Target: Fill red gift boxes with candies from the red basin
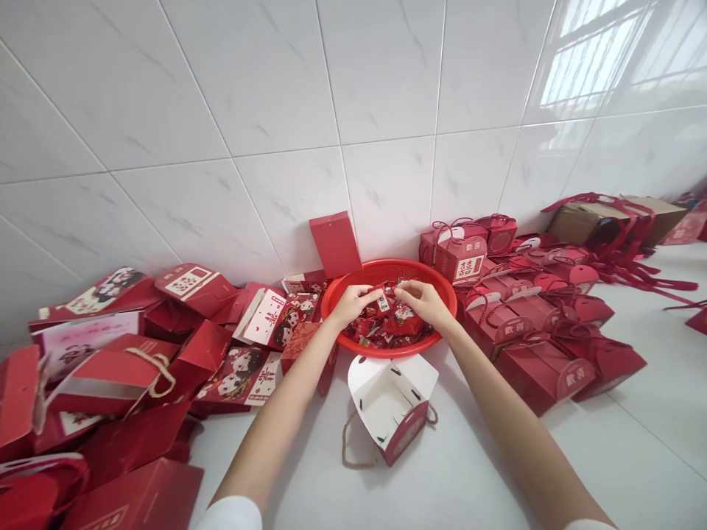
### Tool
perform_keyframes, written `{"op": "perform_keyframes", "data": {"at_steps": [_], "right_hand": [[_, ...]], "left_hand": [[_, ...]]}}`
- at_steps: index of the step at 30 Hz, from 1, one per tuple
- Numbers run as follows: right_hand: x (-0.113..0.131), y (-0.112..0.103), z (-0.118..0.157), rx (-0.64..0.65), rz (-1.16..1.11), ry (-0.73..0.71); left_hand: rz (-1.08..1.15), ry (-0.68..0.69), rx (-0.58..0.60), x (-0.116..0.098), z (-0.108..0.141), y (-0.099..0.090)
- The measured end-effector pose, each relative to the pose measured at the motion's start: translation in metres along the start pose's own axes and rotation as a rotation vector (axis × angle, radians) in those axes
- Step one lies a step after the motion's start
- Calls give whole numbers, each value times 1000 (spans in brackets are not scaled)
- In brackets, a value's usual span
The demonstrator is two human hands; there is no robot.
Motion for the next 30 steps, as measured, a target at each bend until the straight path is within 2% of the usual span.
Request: {"op": "perform_keyframes", "data": {"at_steps": [6,12,16,19,21,23,27,30], "right_hand": [[2,9,7,221,-129,112],[3,10,7,276,-122,100],[3,10,6,247,-85,83],[1,5,5,132,-141,137],[0,2,5,59,-218,208],[0,0,6,27,-292,287],[2,-1,8,64,-407,355],[3,-1,7,84,-458,356]], "left_hand": [[7,59,35,-2,3,1],[14,106,57,-4,4,3],[-21,109,54,-3,4,5],[-26,-16,65,8,0,5],[-70,-106,121,15,-1,8],[-147,-133,219,19,0,12],[-445,-133,479,21,11,20],[-589,-131,527,19,15,21]]}}
Point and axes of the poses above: each hand's wrist, its own z-axis away from the middle knuckle, its own y-axis out of the palm, x = y × z, the point moved 4 cm from there along -z, towards the middle knuckle, and after that the axes turned 9 degrees about -x, right-handed, at the moved point
